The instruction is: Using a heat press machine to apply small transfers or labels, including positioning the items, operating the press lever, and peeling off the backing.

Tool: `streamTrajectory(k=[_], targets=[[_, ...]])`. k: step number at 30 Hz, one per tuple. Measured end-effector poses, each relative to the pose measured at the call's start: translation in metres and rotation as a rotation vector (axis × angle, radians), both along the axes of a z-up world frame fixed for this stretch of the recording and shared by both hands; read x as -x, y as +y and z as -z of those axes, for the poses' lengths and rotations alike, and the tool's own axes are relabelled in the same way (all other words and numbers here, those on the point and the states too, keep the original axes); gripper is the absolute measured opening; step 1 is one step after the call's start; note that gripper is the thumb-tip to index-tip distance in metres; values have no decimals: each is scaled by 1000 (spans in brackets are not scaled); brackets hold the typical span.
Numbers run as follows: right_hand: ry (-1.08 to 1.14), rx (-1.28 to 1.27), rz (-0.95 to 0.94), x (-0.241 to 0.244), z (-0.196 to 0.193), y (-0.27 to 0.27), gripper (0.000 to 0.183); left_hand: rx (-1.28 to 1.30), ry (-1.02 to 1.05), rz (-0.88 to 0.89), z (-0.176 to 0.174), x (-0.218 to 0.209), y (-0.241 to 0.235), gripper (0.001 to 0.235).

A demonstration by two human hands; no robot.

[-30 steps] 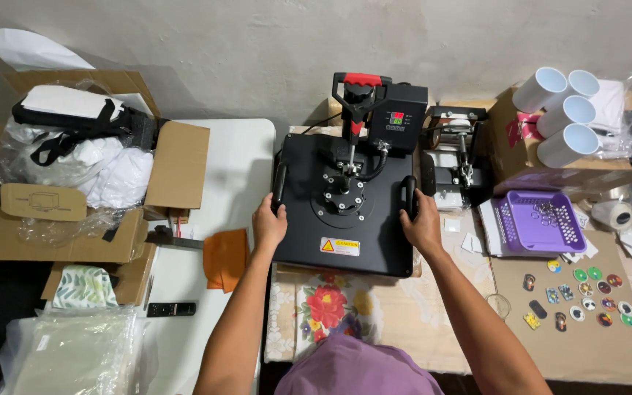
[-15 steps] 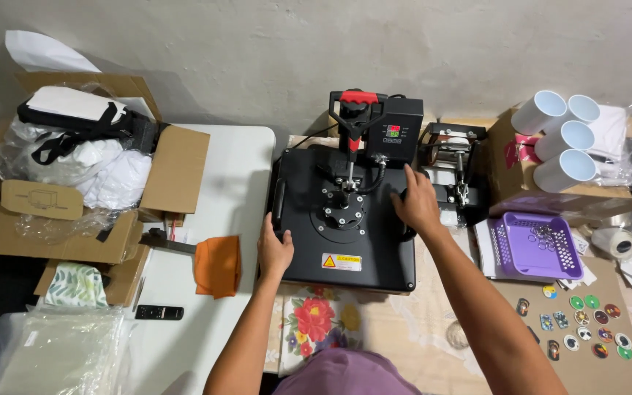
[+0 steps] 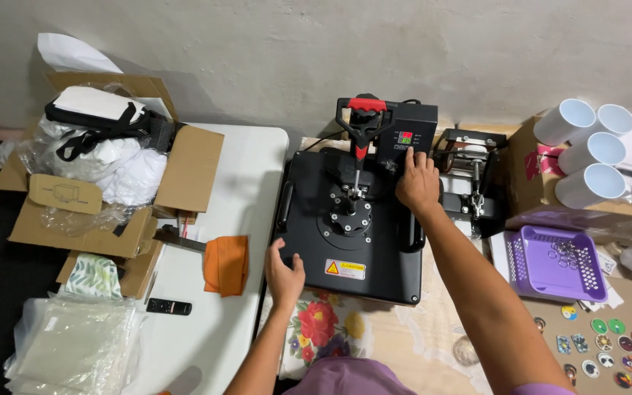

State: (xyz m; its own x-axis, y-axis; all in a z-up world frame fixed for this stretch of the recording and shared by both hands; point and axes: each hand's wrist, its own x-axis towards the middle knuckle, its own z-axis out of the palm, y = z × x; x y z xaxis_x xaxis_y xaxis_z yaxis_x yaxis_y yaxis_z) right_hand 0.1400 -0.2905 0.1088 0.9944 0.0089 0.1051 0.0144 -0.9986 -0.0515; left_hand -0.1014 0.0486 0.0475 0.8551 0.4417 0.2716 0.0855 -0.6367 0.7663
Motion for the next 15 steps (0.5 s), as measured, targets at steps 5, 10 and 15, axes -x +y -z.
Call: streamTrajectory(k=[5,10,15], targets=[[-2,-44,-34,-5,1,-5,80,0,-162,74,-5,17,-34,56],[-56,-146,-47,37,11,-13,85,-26,-336,215,-68,-25,-50,50],[-281,-502,132,150,25,4,82,-207,-542,394,-169,-109,-59,47]])
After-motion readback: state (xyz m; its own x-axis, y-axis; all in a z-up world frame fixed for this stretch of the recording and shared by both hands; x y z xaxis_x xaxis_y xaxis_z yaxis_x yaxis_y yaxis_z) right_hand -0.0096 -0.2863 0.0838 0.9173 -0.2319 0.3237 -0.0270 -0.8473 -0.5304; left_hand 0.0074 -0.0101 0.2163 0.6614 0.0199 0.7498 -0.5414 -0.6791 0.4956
